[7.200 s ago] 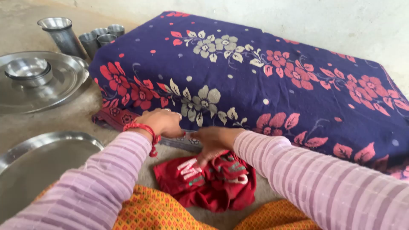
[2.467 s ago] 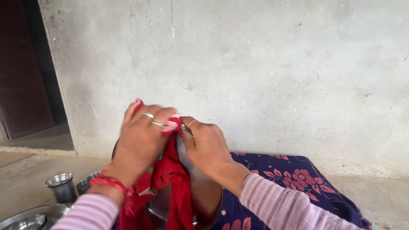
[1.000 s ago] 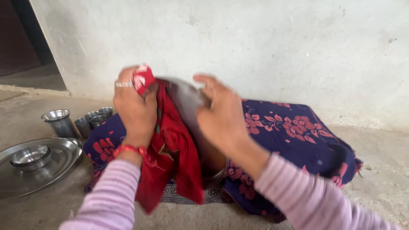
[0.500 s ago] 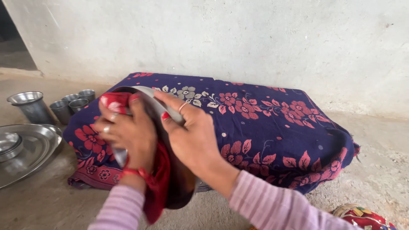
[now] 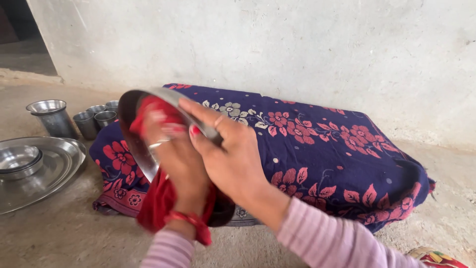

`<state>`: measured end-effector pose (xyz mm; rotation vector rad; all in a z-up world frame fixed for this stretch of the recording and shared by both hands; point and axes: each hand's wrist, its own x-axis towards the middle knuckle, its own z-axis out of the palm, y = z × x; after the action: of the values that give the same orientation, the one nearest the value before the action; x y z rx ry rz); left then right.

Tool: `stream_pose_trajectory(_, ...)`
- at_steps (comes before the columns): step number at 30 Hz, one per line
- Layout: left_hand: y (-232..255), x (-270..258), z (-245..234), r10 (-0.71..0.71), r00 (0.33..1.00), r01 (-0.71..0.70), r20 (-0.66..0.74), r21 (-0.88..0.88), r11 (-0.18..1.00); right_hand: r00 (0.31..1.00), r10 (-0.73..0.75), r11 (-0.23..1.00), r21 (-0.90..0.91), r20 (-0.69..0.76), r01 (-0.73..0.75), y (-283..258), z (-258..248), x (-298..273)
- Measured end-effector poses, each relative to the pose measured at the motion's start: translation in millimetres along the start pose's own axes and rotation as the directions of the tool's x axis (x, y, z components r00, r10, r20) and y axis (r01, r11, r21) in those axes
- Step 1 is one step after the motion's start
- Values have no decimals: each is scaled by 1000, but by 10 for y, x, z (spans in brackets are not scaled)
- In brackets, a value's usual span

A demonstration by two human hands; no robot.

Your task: The person wipes a metal plate and several metal cups with a red cloth, then places them on a floral-patterned cloth on the floor.

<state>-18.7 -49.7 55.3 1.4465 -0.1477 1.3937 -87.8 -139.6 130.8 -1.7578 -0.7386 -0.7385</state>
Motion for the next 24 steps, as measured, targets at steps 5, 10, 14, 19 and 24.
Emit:
stream_pose_trajectory(5, 26, 128, -11, 111, 991, -117, 79, 78, 990, 997, -33, 998, 54, 68, 30, -48, -64, 155)
stream_pose_trajectory(10, 38, 48, -64, -231, 970, 231, -72, -5, 973, 993, -60, 998, 22, 100, 59, -191, -102, 118)
stream_pose_trajectory(14, 268, 30, -75, 154, 982, -156, 108, 7, 988, 976, 175, 983, 36, 127, -181, -177, -117, 223)
stream_pose_trajectory(19, 45, 155, -68, 59, 998, -58, -13, 63, 996, 984, 9, 1000, 1, 178, -9, -204, -203, 244)
stream_pose_trajectory(24, -179, -199, 67, 34, 998, -32, 50, -39, 999, 997, -55, 993, 107, 53, 49, -150, -153, 298)
